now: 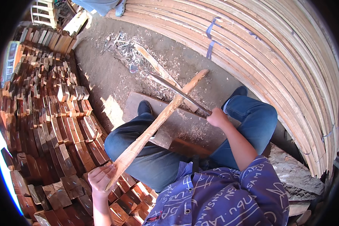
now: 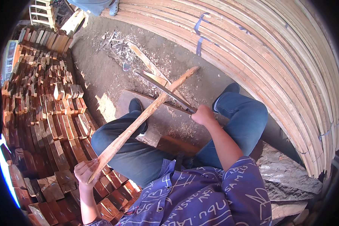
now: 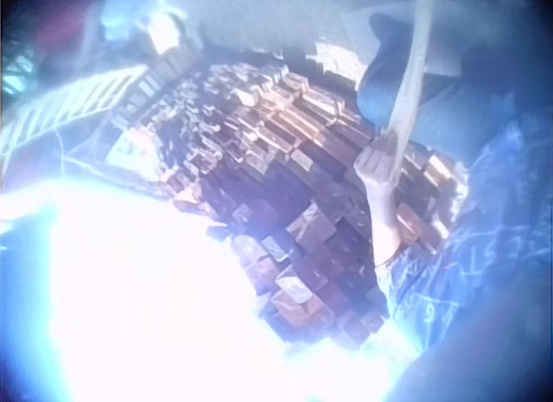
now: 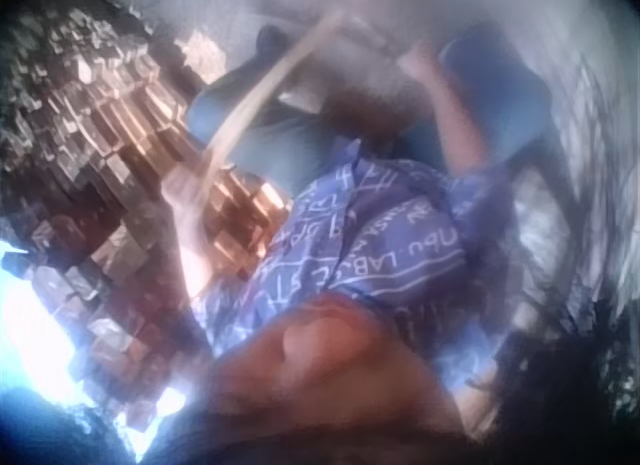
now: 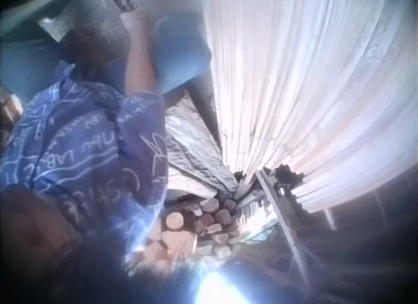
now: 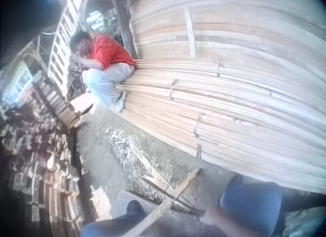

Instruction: The person sits on the ground and uses a knife to shave and shape a wooden stick. They repeatedly scrape the surface, rotate the stick, and remove wood shavings. Finished wooden planks are stacked nearby.

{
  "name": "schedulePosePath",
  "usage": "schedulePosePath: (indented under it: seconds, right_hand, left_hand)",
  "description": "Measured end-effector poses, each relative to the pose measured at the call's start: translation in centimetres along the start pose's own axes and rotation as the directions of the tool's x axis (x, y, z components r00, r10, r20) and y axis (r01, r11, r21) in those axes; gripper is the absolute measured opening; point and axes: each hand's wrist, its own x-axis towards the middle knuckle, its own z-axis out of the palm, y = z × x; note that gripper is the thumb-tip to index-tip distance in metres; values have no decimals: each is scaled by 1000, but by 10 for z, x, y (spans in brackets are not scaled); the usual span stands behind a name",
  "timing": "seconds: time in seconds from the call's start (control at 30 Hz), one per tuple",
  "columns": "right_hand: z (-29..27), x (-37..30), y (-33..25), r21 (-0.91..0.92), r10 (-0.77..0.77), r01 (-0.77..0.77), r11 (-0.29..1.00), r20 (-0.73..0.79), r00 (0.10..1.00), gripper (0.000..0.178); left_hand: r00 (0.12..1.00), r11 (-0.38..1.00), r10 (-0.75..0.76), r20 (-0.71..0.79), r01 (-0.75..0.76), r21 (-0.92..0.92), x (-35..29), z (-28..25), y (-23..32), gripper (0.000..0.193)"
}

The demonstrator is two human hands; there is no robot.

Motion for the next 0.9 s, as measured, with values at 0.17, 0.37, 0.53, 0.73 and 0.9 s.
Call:
schedulePosePath:
  seconds: [0.17, 0.37, 0.53, 0.73, 0.9]
  right_hand:
    - [-10, -15, -9, 564, -56, -260, 784, 482, 875, 27]
    - [-10, -35, -24, 691, -137, -415, 592, 594, 793, 29]
    - [-12, -70, -47, 211, -244, 232, 950, 35, 969, 25]
    - [-29, -72, -63, -45, -328, 326, 944, -20, 945, 30]
    - [0, -8, -4, -87, 45, -52, 995, -81, 996, 31]
  left_hand:
    - [1000, 1000, -24, -6, 25, 14, -11, 2, -3, 25]
    - [999, 1000, -15, -38, 14, -17, -6, 3, -2, 25]
    - [999, 1000, -14, -29, 14, -12, -5, 2, -2, 25]
    - [1000, 999, -26, -18, 25, -28, -4, 0, 0, 24]
    - [999, 999, -34, -6, 34, -1, -5, 2, -1, 24]
